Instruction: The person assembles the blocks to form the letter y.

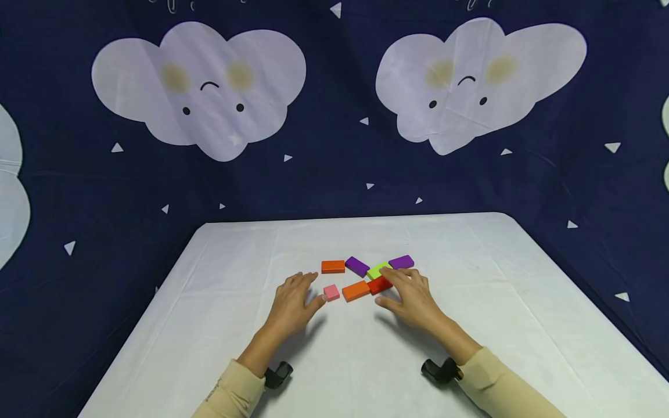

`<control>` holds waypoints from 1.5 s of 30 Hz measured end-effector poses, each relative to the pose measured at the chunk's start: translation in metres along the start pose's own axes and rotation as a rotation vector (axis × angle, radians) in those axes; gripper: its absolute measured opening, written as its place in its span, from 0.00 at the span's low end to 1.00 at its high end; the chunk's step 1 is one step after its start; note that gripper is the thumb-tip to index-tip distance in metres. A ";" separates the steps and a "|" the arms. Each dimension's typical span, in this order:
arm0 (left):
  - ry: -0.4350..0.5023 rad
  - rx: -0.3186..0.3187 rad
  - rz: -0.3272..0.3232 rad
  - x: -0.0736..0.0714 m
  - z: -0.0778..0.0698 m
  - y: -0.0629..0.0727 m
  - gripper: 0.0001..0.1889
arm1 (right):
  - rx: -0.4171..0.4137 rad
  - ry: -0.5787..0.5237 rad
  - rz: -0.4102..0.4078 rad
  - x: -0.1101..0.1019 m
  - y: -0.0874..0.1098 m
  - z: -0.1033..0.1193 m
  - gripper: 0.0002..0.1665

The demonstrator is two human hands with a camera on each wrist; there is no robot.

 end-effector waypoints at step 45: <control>0.248 -0.050 0.009 0.016 -0.001 -0.015 0.24 | -0.008 -0.146 0.111 0.012 -0.029 0.000 0.32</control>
Point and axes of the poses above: each hand's wrist, its own y-axis away from the middle knuckle, its own x-axis out of the palm, z = x × y, the point moved 2 cm from there along -y, towards the middle knuckle, and after that the axes turned 9 degrees about z, right-handed, at the moved point
